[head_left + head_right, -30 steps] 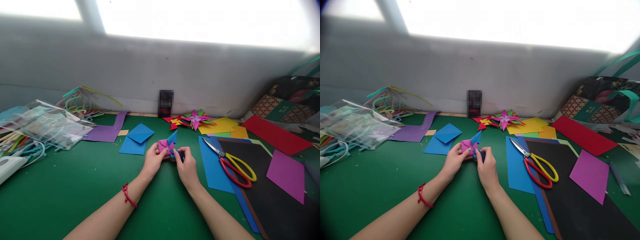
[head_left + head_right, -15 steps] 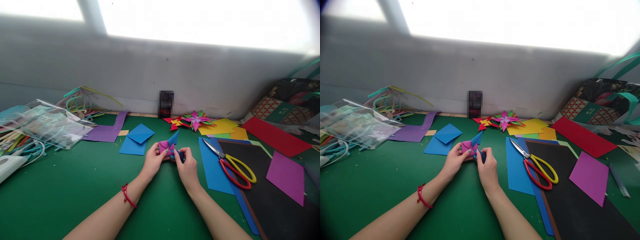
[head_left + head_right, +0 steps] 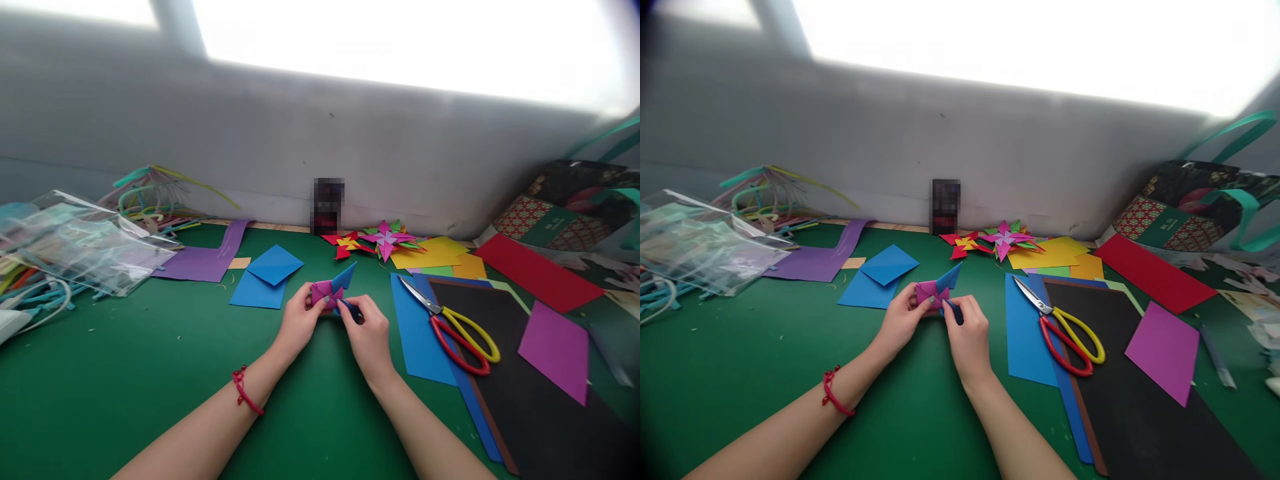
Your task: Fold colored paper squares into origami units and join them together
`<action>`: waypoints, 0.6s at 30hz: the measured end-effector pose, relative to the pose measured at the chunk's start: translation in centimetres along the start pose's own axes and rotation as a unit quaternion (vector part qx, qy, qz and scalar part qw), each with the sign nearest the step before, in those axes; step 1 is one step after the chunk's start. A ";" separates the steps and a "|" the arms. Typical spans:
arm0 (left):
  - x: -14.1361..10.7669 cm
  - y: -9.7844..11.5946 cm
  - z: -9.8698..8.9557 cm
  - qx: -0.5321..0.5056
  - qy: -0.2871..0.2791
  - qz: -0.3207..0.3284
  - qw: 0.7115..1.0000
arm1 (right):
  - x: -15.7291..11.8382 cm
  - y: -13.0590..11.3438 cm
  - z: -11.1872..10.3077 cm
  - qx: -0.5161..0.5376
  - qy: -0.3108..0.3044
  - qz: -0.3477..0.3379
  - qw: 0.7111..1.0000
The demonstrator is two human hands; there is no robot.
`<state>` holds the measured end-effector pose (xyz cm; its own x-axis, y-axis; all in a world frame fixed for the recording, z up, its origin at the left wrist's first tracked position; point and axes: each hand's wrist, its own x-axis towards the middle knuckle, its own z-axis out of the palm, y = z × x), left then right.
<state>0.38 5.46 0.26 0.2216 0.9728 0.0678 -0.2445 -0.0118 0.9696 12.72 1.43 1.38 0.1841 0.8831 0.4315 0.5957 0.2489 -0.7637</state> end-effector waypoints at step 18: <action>-0.2 0.8 -0.4 0.092 -0.036 0.043 0.994 | 0.1 0.1 0.2 0.047 -0.033 0.015 0.998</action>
<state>-0.26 5.37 0.95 0.2754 0.9475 0.1623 -0.0906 -0.1425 0.9856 12.66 1.58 1.26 0.1462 0.9145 0.3771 0.5136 0.2557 -0.8191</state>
